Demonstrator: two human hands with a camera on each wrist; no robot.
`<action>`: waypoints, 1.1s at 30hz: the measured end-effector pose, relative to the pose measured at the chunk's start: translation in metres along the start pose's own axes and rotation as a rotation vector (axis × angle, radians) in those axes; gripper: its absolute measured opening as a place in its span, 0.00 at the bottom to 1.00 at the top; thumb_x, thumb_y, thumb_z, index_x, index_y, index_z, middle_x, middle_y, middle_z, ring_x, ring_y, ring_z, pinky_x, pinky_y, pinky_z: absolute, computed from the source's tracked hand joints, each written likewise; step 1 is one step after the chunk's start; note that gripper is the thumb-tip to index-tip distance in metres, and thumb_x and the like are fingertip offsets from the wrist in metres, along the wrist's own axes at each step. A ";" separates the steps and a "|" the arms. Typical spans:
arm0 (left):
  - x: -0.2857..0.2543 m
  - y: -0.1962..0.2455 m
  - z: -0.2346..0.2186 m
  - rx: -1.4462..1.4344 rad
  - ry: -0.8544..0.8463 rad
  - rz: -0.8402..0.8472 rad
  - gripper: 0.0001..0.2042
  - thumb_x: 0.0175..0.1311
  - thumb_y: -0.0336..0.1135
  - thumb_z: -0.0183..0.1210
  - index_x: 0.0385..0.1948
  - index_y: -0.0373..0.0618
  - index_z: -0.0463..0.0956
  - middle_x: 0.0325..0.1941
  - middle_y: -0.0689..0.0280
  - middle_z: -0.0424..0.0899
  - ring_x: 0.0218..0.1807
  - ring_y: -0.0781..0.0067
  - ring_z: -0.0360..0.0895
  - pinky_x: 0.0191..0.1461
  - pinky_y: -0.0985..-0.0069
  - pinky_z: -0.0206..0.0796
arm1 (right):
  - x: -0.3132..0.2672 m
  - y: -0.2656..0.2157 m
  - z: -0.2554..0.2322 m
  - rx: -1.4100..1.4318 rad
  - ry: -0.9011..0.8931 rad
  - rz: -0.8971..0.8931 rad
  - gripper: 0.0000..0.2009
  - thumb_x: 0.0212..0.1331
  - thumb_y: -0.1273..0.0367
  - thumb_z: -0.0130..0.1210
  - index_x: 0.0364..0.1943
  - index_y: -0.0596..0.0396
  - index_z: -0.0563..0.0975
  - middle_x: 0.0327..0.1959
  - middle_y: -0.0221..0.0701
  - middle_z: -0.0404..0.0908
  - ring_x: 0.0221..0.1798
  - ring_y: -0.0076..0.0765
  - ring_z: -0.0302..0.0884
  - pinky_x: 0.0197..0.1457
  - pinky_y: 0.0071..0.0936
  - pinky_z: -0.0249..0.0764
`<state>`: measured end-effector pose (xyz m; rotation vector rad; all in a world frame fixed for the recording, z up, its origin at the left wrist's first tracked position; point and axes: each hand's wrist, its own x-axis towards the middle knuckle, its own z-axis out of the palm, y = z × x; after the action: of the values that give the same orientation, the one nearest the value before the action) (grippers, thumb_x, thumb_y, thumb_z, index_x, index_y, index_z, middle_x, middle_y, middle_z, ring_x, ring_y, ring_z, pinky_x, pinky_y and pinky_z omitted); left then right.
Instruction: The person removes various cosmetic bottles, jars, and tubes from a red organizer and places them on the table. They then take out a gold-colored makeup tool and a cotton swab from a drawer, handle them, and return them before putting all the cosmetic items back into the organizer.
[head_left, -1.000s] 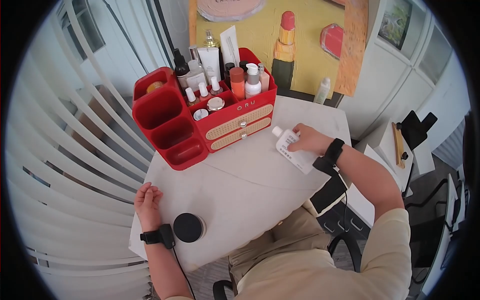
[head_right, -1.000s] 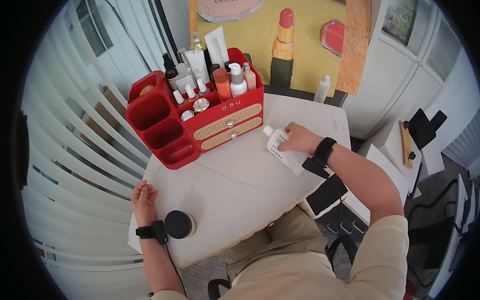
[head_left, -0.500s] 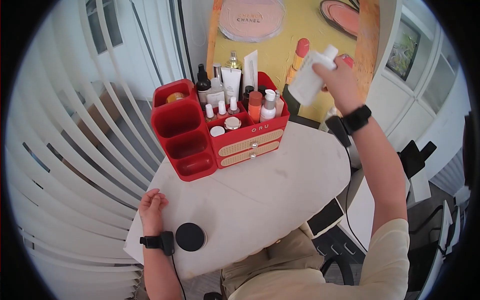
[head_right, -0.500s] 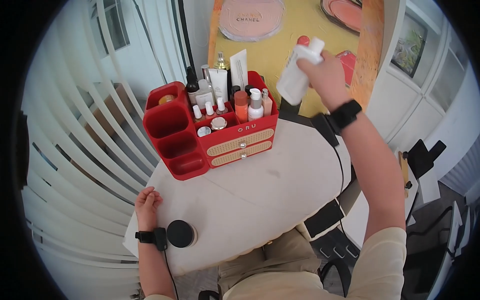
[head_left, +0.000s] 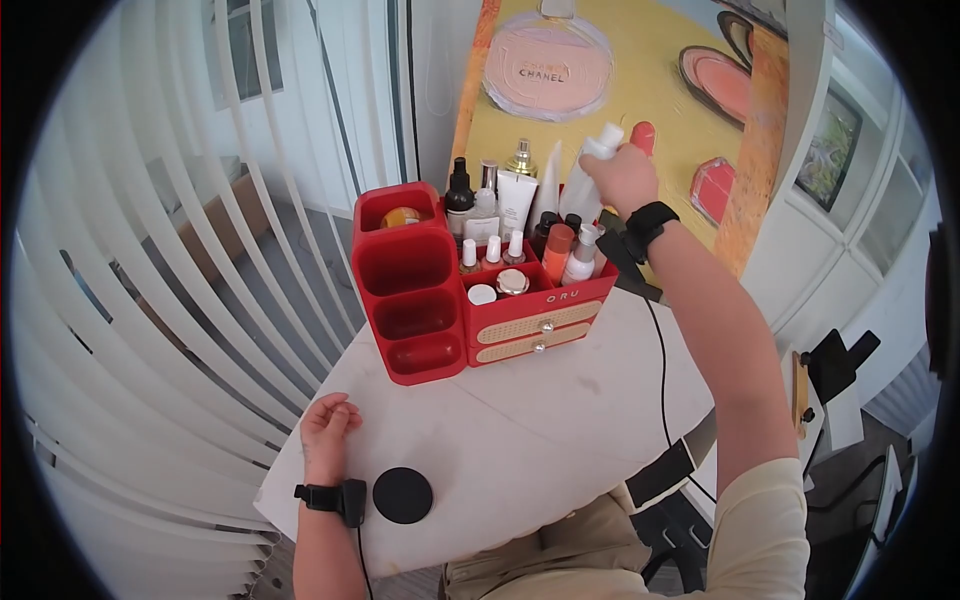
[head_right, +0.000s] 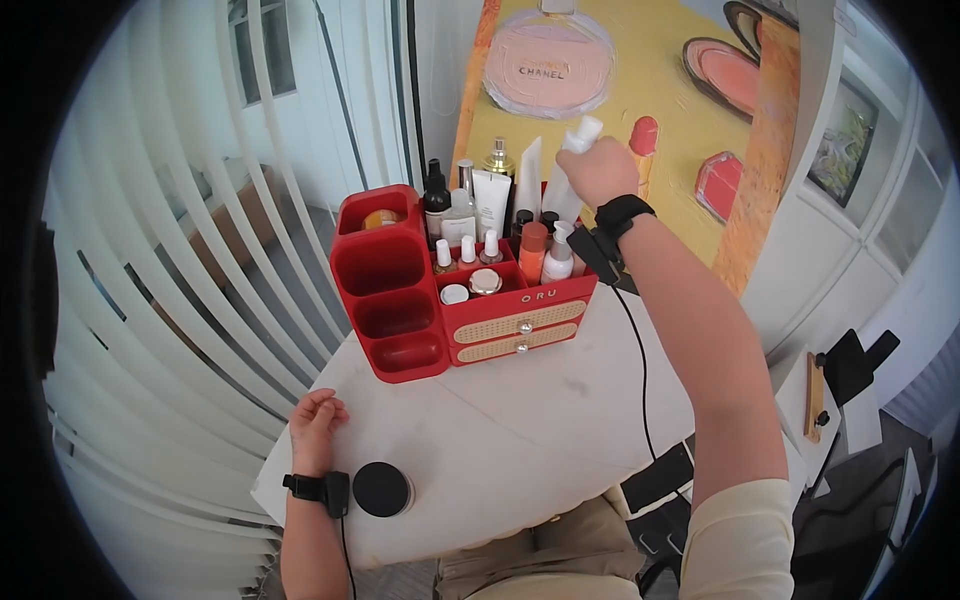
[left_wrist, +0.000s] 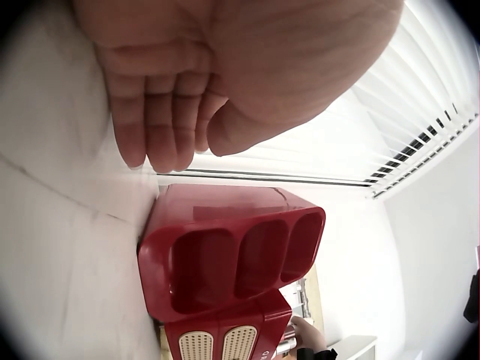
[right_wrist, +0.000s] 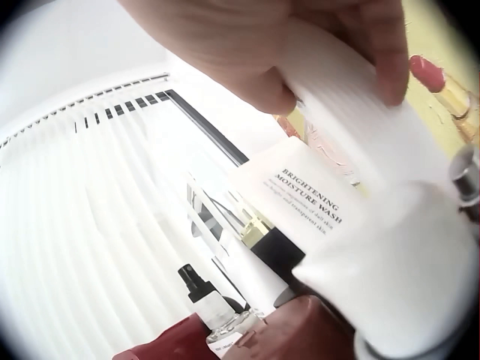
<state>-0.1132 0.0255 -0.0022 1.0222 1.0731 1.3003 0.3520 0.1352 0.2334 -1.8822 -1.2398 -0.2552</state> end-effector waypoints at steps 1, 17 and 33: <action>0.000 -0.001 -0.001 -0.003 0.006 0.004 0.08 0.68 0.26 0.52 0.46 0.37 0.76 0.36 0.64 0.82 0.35 0.76 0.79 0.45 0.77 0.73 | 0.004 0.002 0.005 -0.022 -0.053 -0.007 0.23 0.49 0.58 0.62 0.37 0.70 0.78 0.24 0.42 0.82 0.27 0.39 0.84 0.30 0.32 0.80; -0.002 0.003 0.003 0.062 0.001 0.005 0.09 0.67 0.26 0.52 0.45 0.37 0.76 0.35 0.65 0.82 0.35 0.76 0.78 0.45 0.78 0.72 | -0.003 -0.022 -0.013 0.268 -0.385 0.051 0.26 0.53 0.57 0.58 0.44 0.72 0.75 0.40 0.49 0.82 0.36 0.46 0.85 0.30 0.36 0.84; -0.002 0.002 0.003 0.069 -0.001 0.002 0.08 0.67 0.26 0.52 0.45 0.37 0.76 0.35 0.65 0.82 0.35 0.76 0.78 0.45 0.78 0.71 | -0.018 -0.006 0.006 0.037 -0.032 -0.082 0.26 0.53 0.51 0.57 0.37 0.68 0.79 0.34 0.55 0.82 0.41 0.58 0.82 0.48 0.44 0.76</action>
<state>-0.1108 0.0232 0.0007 1.0755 1.1232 1.2716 0.3371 0.1284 0.2229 -1.8126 -1.3363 -0.2447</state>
